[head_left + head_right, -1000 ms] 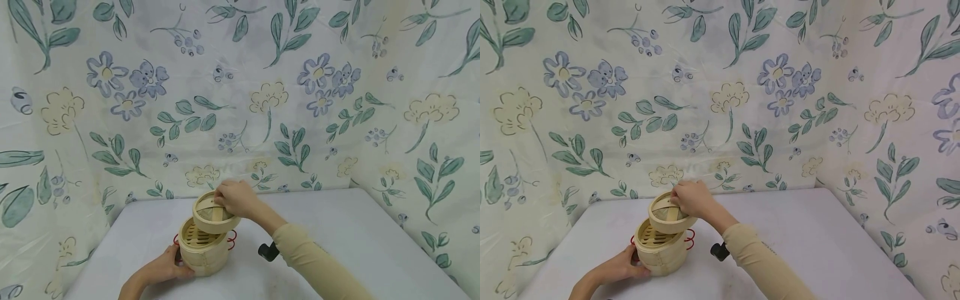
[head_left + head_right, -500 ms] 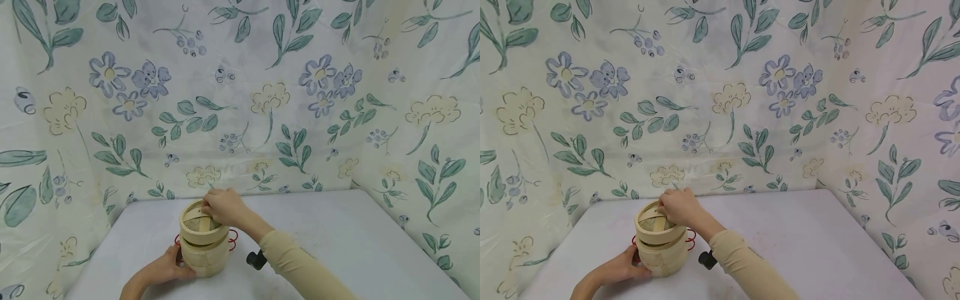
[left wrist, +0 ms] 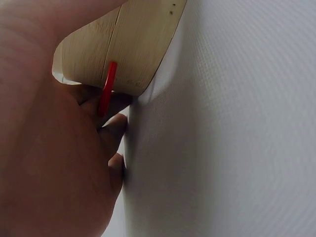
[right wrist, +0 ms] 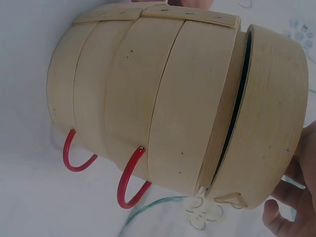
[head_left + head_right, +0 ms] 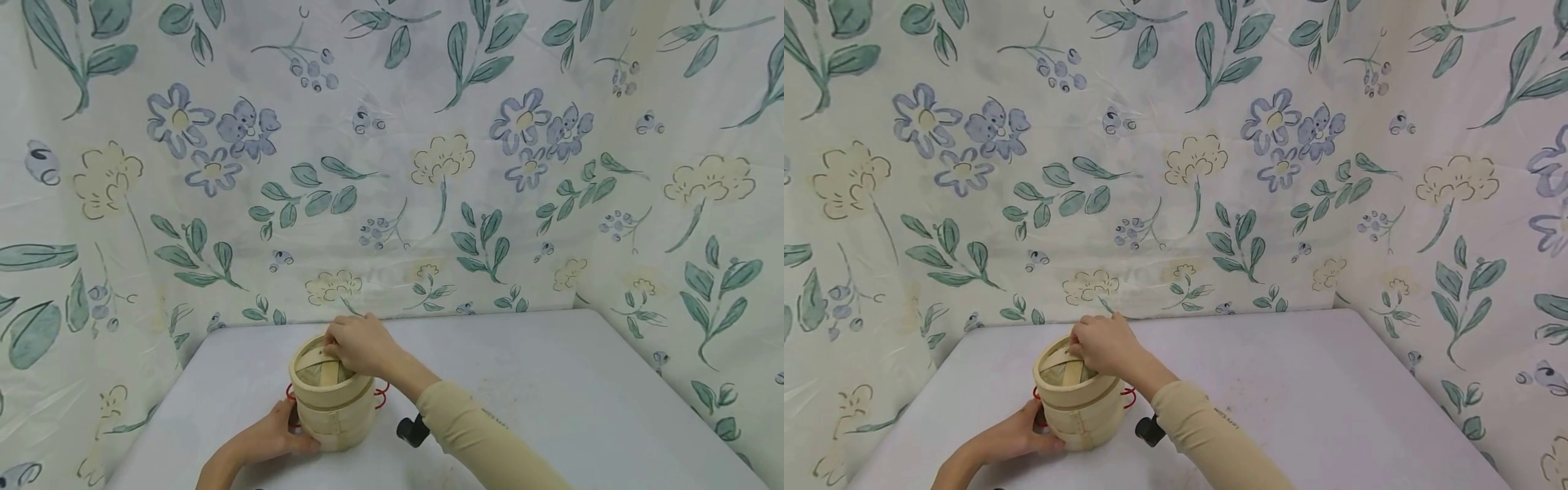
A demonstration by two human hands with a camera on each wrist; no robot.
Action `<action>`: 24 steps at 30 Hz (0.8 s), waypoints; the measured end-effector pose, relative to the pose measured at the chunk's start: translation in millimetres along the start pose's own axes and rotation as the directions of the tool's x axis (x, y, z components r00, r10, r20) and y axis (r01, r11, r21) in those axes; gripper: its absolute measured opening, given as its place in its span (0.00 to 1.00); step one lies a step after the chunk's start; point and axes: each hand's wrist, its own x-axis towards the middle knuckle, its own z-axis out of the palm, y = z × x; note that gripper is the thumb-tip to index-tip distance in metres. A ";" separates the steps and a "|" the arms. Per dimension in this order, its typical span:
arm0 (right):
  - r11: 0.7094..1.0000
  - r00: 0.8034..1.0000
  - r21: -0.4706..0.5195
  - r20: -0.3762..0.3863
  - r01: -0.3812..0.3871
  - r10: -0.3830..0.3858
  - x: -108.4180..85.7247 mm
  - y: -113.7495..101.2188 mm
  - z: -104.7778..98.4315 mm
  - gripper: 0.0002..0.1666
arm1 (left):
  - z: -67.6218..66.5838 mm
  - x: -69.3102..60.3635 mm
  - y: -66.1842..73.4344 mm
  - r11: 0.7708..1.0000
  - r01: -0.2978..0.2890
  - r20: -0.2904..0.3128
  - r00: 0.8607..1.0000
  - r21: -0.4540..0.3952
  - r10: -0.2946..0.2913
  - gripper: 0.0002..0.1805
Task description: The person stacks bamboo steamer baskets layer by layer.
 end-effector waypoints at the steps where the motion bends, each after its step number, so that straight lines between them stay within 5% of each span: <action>1: 1.000 1.000 -0.002 0.001 0.002 -0.002 -0.2 -0.1 0.7 0.11 | 0.2 -0.2 0.1 1.000 0.007 -0.001 1.000 0.001 -0.007 0.53; 24: 0.999 1.000 -0.045 -0.018 0.009 -0.010 -5.9 1.3 3.2 0.11 | 1.7 -0.5 1.4 0.996 0.087 -0.028 0.996 0.005 -0.087 0.57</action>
